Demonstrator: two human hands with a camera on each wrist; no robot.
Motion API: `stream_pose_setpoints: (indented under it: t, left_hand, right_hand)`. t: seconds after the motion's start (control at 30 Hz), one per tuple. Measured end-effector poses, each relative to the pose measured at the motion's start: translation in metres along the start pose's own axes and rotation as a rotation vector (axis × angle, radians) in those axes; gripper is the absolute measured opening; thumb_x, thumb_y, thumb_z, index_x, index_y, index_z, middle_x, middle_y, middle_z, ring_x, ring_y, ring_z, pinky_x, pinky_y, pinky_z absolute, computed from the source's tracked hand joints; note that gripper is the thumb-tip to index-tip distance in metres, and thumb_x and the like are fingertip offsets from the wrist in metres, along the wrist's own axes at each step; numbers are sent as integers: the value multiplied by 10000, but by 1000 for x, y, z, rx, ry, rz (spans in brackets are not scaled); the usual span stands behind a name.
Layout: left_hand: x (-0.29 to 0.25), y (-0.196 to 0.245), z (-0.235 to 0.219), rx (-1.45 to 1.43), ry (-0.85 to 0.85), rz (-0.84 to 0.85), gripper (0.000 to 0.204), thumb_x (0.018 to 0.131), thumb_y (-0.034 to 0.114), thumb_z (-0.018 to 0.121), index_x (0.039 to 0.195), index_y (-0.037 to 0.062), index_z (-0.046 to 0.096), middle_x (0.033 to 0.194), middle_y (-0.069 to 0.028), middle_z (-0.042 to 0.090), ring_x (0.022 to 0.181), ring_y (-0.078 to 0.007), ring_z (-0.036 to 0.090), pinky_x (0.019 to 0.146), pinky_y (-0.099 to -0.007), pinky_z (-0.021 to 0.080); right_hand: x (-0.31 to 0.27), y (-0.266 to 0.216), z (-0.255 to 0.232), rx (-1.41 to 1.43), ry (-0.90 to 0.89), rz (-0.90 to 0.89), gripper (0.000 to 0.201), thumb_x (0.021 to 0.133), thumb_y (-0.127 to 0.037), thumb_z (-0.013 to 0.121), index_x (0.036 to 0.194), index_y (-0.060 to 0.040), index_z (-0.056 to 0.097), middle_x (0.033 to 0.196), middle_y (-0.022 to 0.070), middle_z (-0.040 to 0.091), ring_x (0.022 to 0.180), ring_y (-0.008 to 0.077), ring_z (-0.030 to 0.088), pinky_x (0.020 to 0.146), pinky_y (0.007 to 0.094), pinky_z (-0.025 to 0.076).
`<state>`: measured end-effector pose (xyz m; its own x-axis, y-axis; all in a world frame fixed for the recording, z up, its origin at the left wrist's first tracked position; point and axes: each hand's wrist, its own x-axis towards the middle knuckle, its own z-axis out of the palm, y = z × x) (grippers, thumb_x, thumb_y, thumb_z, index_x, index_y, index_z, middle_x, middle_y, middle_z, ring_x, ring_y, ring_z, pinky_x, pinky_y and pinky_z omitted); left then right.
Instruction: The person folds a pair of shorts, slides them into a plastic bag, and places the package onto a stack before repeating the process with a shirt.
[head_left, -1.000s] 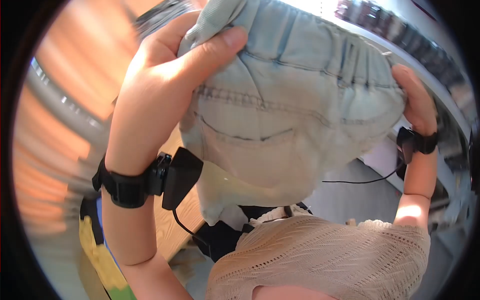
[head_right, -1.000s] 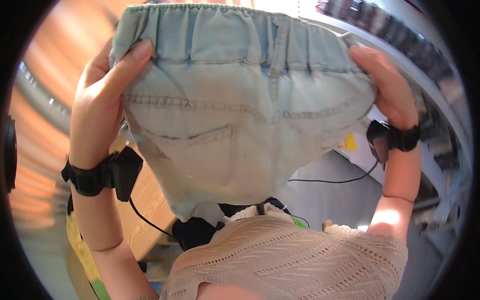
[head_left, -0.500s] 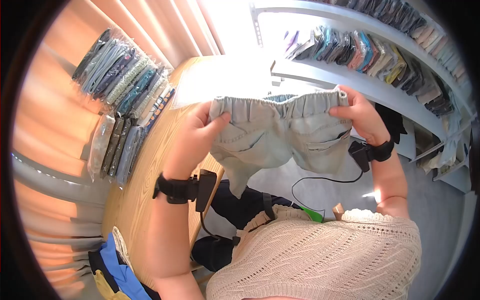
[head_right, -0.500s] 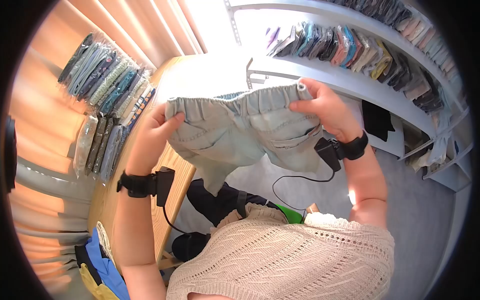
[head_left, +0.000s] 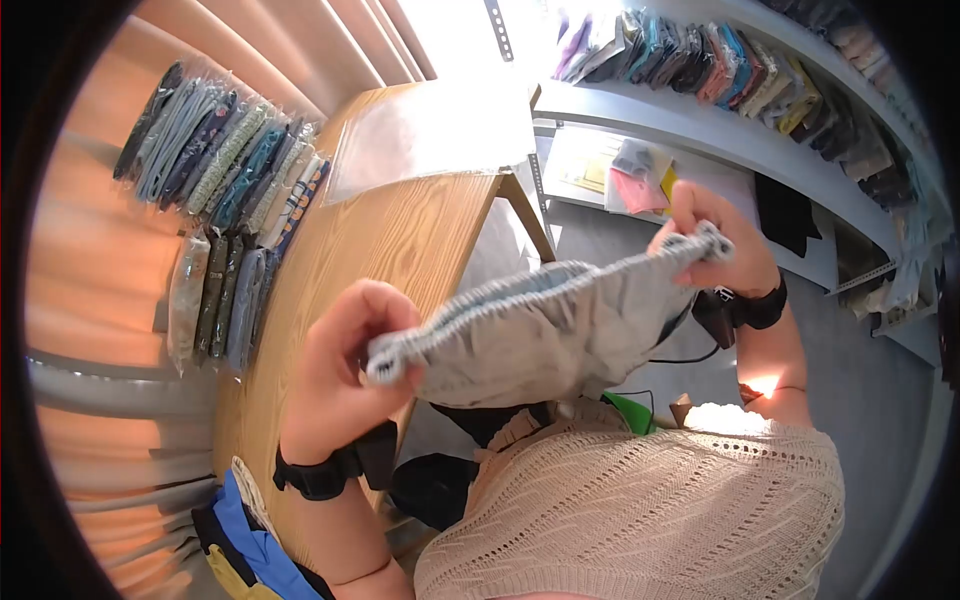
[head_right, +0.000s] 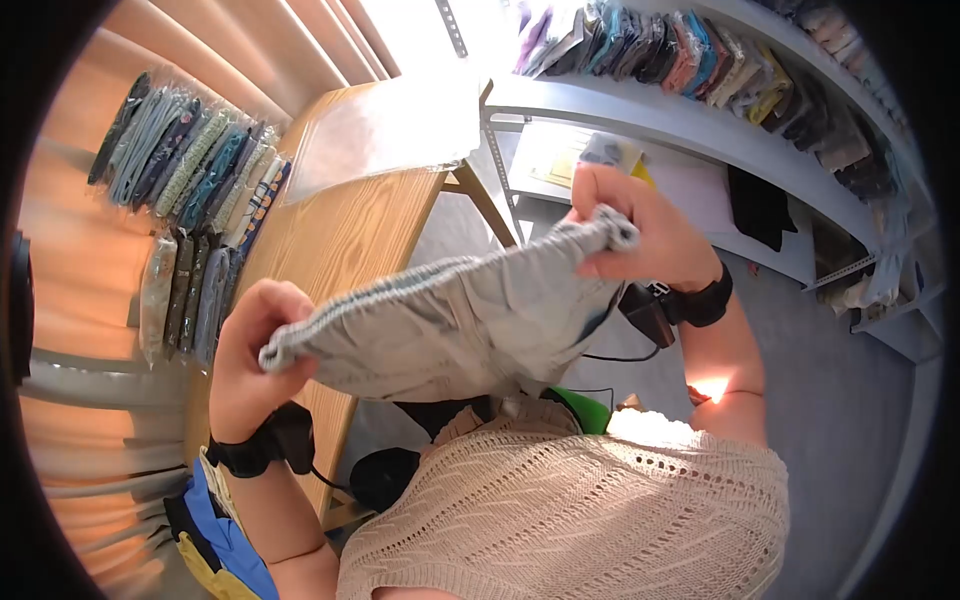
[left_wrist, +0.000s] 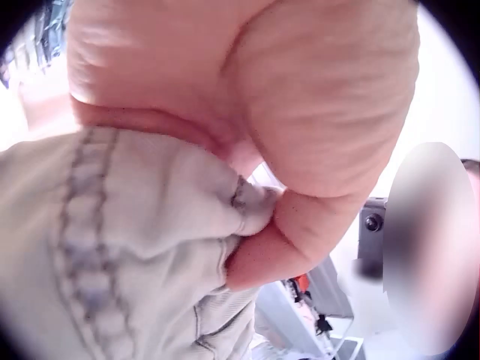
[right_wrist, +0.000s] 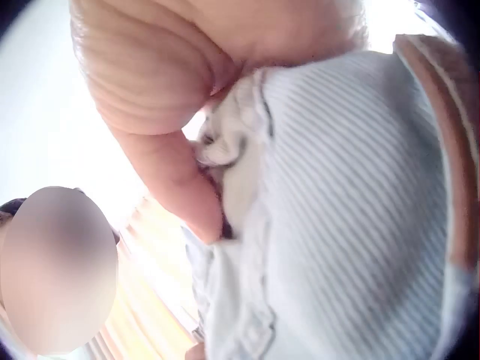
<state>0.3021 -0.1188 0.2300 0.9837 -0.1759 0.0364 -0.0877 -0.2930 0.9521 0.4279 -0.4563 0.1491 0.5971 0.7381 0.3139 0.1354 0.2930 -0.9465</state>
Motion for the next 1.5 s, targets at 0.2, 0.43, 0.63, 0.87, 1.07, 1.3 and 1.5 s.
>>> stream_pose_setpoints:
  t: [0.2,0.43,0.63,0.87,1.07,1.3,1.5]
  left_hand:
    - [32,-30,-18,237,40,-101,157,828,109,644,903,-24,608,780,19,560,763,-59,513,663,-228,422]
    - [86,-82,13,256,607,138,173,837,133,624,853,-21,547,756,-85,560,697,-178,520,638,-327,413]
    - [66,-80,78,325,567,209,385,840,208,649,1081,-44,485,953,-199,545,877,-324,547,773,-379,444]
    - [50,-98,84,225,404,197,467,876,110,609,1262,-46,399,1067,-140,551,898,-175,564,734,-283,502]
    - [42,-95,86,486,227,327,694,758,-6,600,1357,-97,261,1138,-217,453,965,-360,546,824,-375,474]
    - [46,-77,30,532,268,448,465,709,-6,601,1171,28,561,990,-152,598,886,-289,605,749,-356,496]
    - [57,-59,25,968,178,434,530,691,177,751,1169,42,569,908,-136,640,817,-276,636,716,-377,505]
  right_hand:
    - [34,22,6,-248,270,295,224,781,-70,638,990,13,630,868,-4,630,778,76,550,721,204,433]
    - [76,61,37,-414,757,9,179,812,-119,617,909,30,635,745,-1,629,661,47,515,620,223,441]
    - [83,90,105,-255,714,-81,244,838,-134,643,1034,8,615,813,28,644,748,55,540,663,222,458]
    - [83,104,119,-31,632,73,319,950,-242,526,1150,4,563,915,52,649,788,84,584,711,234,477]
    - [82,112,104,94,473,-45,409,942,-248,552,1243,22,490,959,26,623,853,76,579,742,218,481]
    - [76,92,82,74,319,145,440,857,-141,654,1245,-1,502,1024,29,620,887,56,572,777,210,476]
    - [81,86,98,-191,195,0,355,834,-109,638,1168,-20,556,1022,45,635,888,109,600,788,243,484]
